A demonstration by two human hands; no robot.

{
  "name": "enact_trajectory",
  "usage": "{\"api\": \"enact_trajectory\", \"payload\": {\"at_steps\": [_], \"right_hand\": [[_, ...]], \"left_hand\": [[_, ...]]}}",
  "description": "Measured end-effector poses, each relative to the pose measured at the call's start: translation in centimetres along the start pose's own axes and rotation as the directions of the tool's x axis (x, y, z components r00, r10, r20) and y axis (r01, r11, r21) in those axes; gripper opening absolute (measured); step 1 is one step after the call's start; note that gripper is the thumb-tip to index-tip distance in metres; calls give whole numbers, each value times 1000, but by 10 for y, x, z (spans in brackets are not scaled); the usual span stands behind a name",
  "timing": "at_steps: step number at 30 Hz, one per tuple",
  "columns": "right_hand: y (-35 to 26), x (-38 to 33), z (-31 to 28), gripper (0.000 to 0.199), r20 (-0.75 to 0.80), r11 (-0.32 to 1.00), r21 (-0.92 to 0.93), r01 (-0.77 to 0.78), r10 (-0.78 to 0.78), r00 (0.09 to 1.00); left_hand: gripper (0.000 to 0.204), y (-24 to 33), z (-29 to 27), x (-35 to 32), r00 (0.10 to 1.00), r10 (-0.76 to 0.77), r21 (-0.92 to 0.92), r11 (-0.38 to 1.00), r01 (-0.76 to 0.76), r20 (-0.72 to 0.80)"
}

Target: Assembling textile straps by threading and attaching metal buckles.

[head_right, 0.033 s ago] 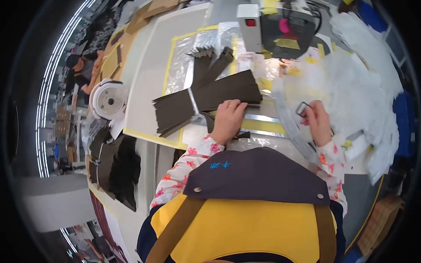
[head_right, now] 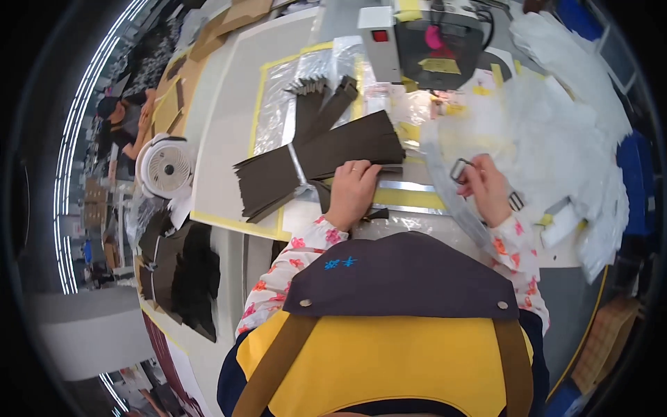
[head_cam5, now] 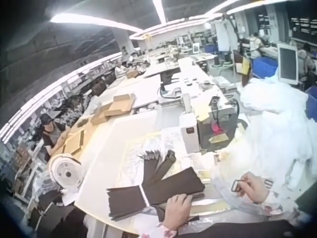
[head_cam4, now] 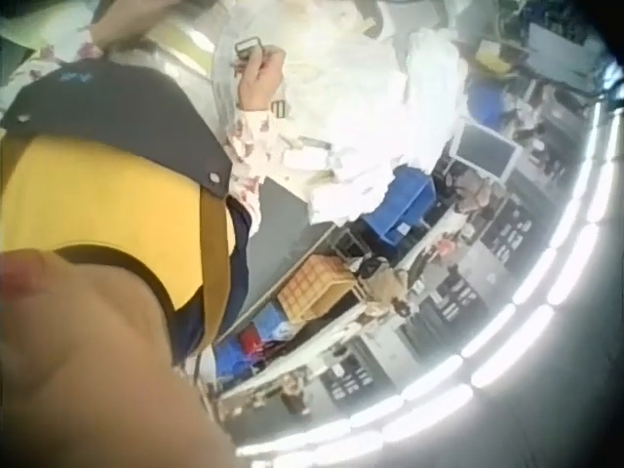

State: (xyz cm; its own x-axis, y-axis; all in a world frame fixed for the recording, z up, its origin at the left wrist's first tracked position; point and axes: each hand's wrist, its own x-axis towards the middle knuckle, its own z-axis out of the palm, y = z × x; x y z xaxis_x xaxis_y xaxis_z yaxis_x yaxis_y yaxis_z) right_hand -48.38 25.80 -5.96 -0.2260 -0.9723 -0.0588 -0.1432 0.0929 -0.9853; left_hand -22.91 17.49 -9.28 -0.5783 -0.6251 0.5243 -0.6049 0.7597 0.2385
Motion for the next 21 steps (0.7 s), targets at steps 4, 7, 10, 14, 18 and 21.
{"api": "enact_trajectory", "payload": {"at_steps": [4,7,10,14,18,21], "right_hand": [[6,12,35,12,161,963,244,-113,74,984],[11,11,43,14,202,930,343,-129,61,977],[18,9,43,16,168,916,380,-131,71,983],[21,10,43,17,164,915,367,-167,113,980],[20,9,46,18,186,879,420,-224,159,970],[17,18,47,18,209,899,382,-215,143,968]], "left_hand": [[27,0,2,-4,997,-26,-84,996,32,69],[26,6,4,-7,998,-46,-80,996,48,35],[28,8,2,-1,1000,-23,-48,999,22,-6],[28,8,6,0,1000,12,-7,1000,-12,8],[23,6,9,1,1000,-7,-12,1000,8,14],[14,0,13,10,995,34,5,999,-35,92]]}}
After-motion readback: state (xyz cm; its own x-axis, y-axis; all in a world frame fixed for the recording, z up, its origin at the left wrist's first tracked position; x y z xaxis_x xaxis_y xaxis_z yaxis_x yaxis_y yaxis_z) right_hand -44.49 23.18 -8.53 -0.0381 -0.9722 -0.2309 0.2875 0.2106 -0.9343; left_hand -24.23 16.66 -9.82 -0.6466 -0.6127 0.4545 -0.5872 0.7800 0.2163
